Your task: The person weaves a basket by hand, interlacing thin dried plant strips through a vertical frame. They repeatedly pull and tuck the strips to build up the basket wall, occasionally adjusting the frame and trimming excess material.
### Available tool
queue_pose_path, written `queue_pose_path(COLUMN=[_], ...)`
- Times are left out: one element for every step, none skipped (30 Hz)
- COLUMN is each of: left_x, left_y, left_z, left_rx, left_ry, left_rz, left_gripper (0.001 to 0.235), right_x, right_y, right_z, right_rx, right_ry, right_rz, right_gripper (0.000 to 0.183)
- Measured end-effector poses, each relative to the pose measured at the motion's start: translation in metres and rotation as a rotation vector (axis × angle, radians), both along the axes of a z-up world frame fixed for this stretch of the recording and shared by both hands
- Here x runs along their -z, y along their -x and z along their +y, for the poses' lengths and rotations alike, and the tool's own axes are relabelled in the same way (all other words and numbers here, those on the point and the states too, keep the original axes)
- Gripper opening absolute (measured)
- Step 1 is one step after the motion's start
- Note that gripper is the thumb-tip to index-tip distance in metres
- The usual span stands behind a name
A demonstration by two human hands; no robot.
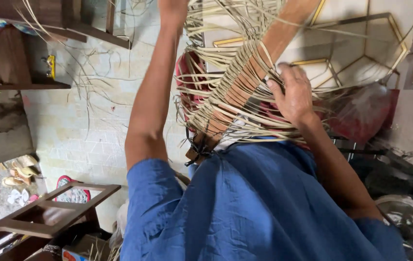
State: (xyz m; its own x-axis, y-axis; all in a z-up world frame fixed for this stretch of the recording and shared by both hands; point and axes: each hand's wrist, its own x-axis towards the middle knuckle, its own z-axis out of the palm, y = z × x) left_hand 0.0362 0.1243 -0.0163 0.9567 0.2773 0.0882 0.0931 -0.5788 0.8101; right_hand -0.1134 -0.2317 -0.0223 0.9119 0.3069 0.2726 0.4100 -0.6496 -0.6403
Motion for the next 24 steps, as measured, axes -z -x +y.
queue_pose_path(left_x=[0.003,0.006,0.011,-0.009,-0.028,-0.047,-0.045,-0.042,-0.039,-0.035,-0.03,-0.025,-0.028,-0.03,-0.031,-0.024,-0.017,-0.01,-0.009,-0.007,-0.003,-0.008,-0.01,-0.012], left_y=[0.019,0.031,0.031,0.055,0.08,0.106,0.119,0.136,0.153,0.167,0.18,0.194,0.201,0.212,0.224,0.231,0.238,0.245,0.246,0.251,0.256,0.256,0.256,0.259], left_z=[0.009,0.008,-0.001,-0.01,-0.018,-0.025,-0.024,-0.024,-0.023,-0.02,-0.017,-0.014,-0.015,-0.016,-0.017,-0.013,-0.008,-0.003,0.001,0.004,0.007,0.007,0.008,0.011], left_rx=[-0.028,-0.051,-0.074,-0.068,-0.08,-0.092,-0.088,-0.118,-0.148,-0.151,-0.161,-0.171,-0.175,-0.231,-0.285,-0.293,-0.345,-0.397,-0.407,-0.417,-0.426,-0.454,-0.448,-0.441], left_ry=[0.02,0.043,0.067,0.067,0.087,0.107,0.107,0.096,0.085,0.087,0.119,0.152,0.154,0.274,0.393,0.397,0.389,0.383,0.387,0.4,0.412,0.412,0.281,0.146], left_rz=[-0.022,-0.05,-0.078,-0.088,-0.035,0.02,0.012,-0.007,-0.026,-0.032,-0.071,-0.109,-0.115,-0.108,-0.101,-0.104,-0.086,-0.066,-0.068,-0.076,-0.083,-0.061,-0.088,-0.105], left_gripper=[0.023,0.026,0.028,0.028,0.025,0.025,0.025,0.016,0.009,0.009,0.008,0.007,0.007,0.007,0.007,0.007,0.01,0.012,0.012,0.012,0.012,0.012,0.008,0.014], right_x=[-0.013,-0.028,-0.042,-0.044,-0.046,-0.048,-0.042,-0.035,-0.027,-0.027,-0.026,-0.025,-0.025,-0.023,-0.022,-0.019,-0.016,-0.014,-0.007,0.001,0.011,0.011,0.012,0.015], right_y=[0.0,-0.001,-0.002,-0.002,-0.003,-0.002,-0.005,-0.006,-0.006,-0.008,-0.01,-0.012,-0.016,-0.018,-0.02,-0.022,-0.024,-0.027,-0.03,-0.031,-0.03,-0.029,-0.027,-0.024], right_z=[0.005,0.008,0.011,0.017,0.024,0.031,0.039,0.047,0.056,0.061,0.067,0.072,0.075,0.076,0.078,0.078,0.078,0.079,0.08,0.081,0.082,0.08,0.079,0.08], right_rx=[0.001,0.01,0.017,0.023,-0.05,-0.125,-0.122,-0.159,-0.196,-0.2,-0.163,-0.128,-0.132,-0.102,-0.072,-0.08,-0.045,-0.011,-0.021,-0.035,-0.049,-0.068,-0.075,-0.09], right_ry=[-0.001,-0.023,-0.044,-0.044,-0.089,-0.134,-0.134,-0.124,-0.114,-0.111,-0.074,-0.036,-0.033,-0.029,-0.024,-0.021,-0.064,-0.106,-0.1,-0.148,-0.195,-0.187,-0.098,-0.012], right_rz=[-0.005,-0.082,-0.16,-0.17,-0.139,-0.106,-0.115,-0.012,0.091,0.085,0.093,0.102,0.096,0.079,0.061,0.06,0.126,0.192,0.192,0.2,0.208,0.236,0.145,0.058], right_gripper=[0.034,0.035,0.038,0.038,0.026,0.017,0.017,0.027,0.039,0.039,0.043,0.047,0.047,0.044,0.04,0.04,0.043,0.046,0.046,0.038,0.03,0.03,0.024,0.017])
